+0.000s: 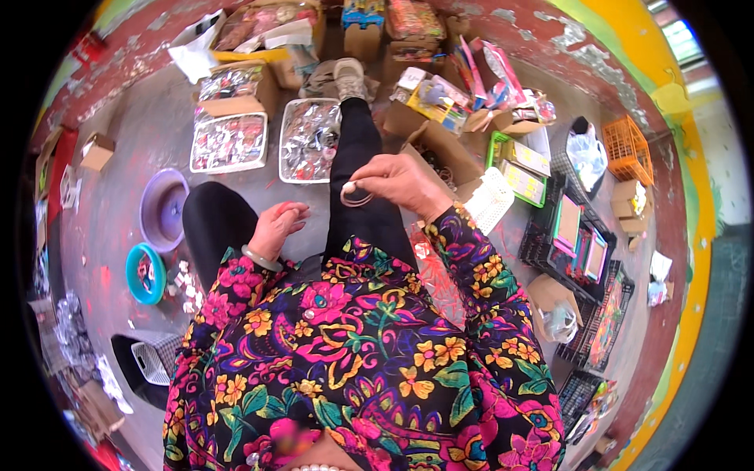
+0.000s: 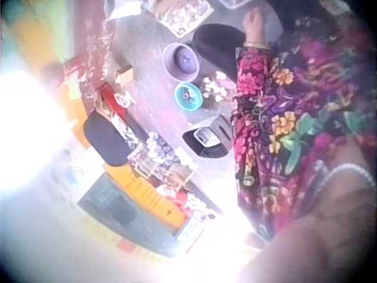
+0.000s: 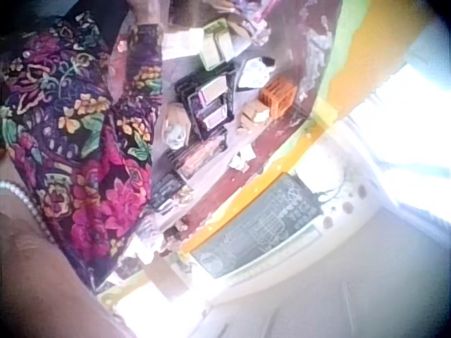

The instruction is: The person sits on the floor and repeatedly picks up small, dark, ring-shaped objects from a white basket. They manipulate each item with both hands, stretching and inspecting it, then place it into a clear plastic tray. This process is repeated continuously throughout the clip.

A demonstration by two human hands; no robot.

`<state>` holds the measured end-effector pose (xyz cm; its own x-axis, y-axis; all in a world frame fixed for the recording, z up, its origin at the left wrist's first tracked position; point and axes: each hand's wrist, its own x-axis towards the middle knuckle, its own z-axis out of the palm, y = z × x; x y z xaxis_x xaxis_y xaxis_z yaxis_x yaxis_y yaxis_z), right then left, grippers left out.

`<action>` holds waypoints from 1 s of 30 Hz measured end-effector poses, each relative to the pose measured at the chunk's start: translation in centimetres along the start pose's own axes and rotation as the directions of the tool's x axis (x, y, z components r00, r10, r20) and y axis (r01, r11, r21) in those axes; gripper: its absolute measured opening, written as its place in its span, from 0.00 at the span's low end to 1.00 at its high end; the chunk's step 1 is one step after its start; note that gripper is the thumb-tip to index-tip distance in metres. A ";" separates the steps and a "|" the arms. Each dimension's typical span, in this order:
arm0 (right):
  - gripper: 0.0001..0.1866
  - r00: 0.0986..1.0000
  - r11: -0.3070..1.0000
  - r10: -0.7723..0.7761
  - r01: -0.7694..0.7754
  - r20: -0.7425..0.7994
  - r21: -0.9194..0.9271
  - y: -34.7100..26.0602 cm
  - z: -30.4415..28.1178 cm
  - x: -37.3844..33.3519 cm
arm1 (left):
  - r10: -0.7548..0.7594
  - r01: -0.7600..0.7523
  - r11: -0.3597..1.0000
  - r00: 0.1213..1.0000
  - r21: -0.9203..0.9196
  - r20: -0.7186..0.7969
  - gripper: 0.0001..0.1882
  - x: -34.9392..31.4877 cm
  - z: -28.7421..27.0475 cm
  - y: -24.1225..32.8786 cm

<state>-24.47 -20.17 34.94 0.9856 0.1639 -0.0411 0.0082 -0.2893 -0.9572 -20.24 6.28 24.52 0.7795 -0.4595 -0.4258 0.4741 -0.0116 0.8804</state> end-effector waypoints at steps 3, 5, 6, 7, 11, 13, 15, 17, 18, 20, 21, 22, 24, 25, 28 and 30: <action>0.06 0.965 0.936 -0.256 0.260 0.048 -0.235 -1.0 3.7 1.4 | 0.000 0.001 0.999 1.000 -0.047 0.014 0.11 0.0 -0.1 -0.2; 0.06 0.905 0.808 -0.419 0.411 0.077 -0.422 -2.0 5.4 2.1 | 0.007 -0.005 0.998 1.000 -0.068 0.026 0.10 0.0 0.0 -0.1; 0.06 0.894 0.785 -0.442 0.426 0.075 -0.449 -2.5 6.2 2.4 | 0.021 -0.020 0.999 0.999 -0.031 0.045 0.10 0.0 -0.1 -0.1; 0.06 0.883 0.761 -0.464 0.440 0.074 -0.476 -3.0 6.9 2.6 | 0.034 -0.034 0.999 0.997 0.007 0.064 0.10 0.2 -0.2 -0.2; 0.06 0.873 0.696 -0.478 0.442 0.094 -0.565 -3.0 9.0 3.3 | 0.096 -0.106 0.955 0.994 0.276 0.049 0.09 0.1 -0.3 -0.5; 0.04 0.887 0.651 -0.444 0.415 0.124 -0.636 -2.2 9.2 3.4 | 0.179 -0.188 0.899 0.982 0.395 0.060 0.10 0.3 -0.4 -0.9; 0.04 0.903 0.608 -0.395 0.394 0.168 -0.690 -1.6 9.3 3.6 | 0.225 -0.227 0.859 0.972 0.459 0.059 0.10 0.3 -0.4 -1.1; 0.03 0.907 0.612 -0.377 0.395 0.186 -0.685 -1.3 9.3 3.6 | 0.237 -0.228 0.851 0.971 0.474 0.040 0.11 0.3 -0.3 -1.0; 0.03 0.909 0.615 -0.369 0.395 0.194 -0.682 -1.2 9.2 3.6 | 0.229 -0.222 0.846 0.972 0.485 0.045 0.11 0.3 -0.2 -0.8; 0.03 0.909 0.589 -0.358 0.398 0.215 -0.703 -1.0 9.1 3.7 | 0.213 -0.211 0.836 0.975 0.507 0.055 0.12 0.1 -0.1 -0.2; 0.03 0.909 0.577 -0.351 0.398 0.223 -0.714 -0.9 9.0 3.7 | 0.189 -0.196 0.838 0.980 0.510 0.067 0.13 -0.2 0.1 0.4; 0.03 0.917 0.564 -0.327 0.384 0.229 -0.731 -0.9 9.0 3.7 | 0.164 -0.182 0.839 0.983 0.513 0.080 0.13 -0.5 0.4 1.1; 0.03 0.929 0.537 -0.281 0.360 0.241 -0.763 -0.9 8.9 3.8 | 0.143 -0.182 0.855 0.983 0.485 0.118 0.14 -0.7 0.6 1.4; 0.03 0.931 0.545 -0.275 0.356 0.239 -0.759 -0.9 8.9 3.8 | 0.147 -0.197 0.869 0.979 0.454 0.144 0.14 -0.7 0.6 1.3; 0.04 0.934 0.557 -0.261 0.352 0.244 -0.752 -0.5 8.8 3.8 | 0.135 -0.178 0.963 0.969 0.203 0.207 0.16 -0.8 0.8 1.0; 0.04 0.931 0.547 -0.255 0.360 0.260 -0.755 -0.5 8.8 3.8 | 0.136 -0.161 0.983 0.962 0.092 0.238 0.16 -0.7 0.8 0.7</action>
<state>-22.19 -11.14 32.72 0.8722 0.4712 0.1315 0.4871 -0.8117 -0.3222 -20.80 5.88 25.64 0.7164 -0.6550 -0.2404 0.3023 -0.0190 0.9530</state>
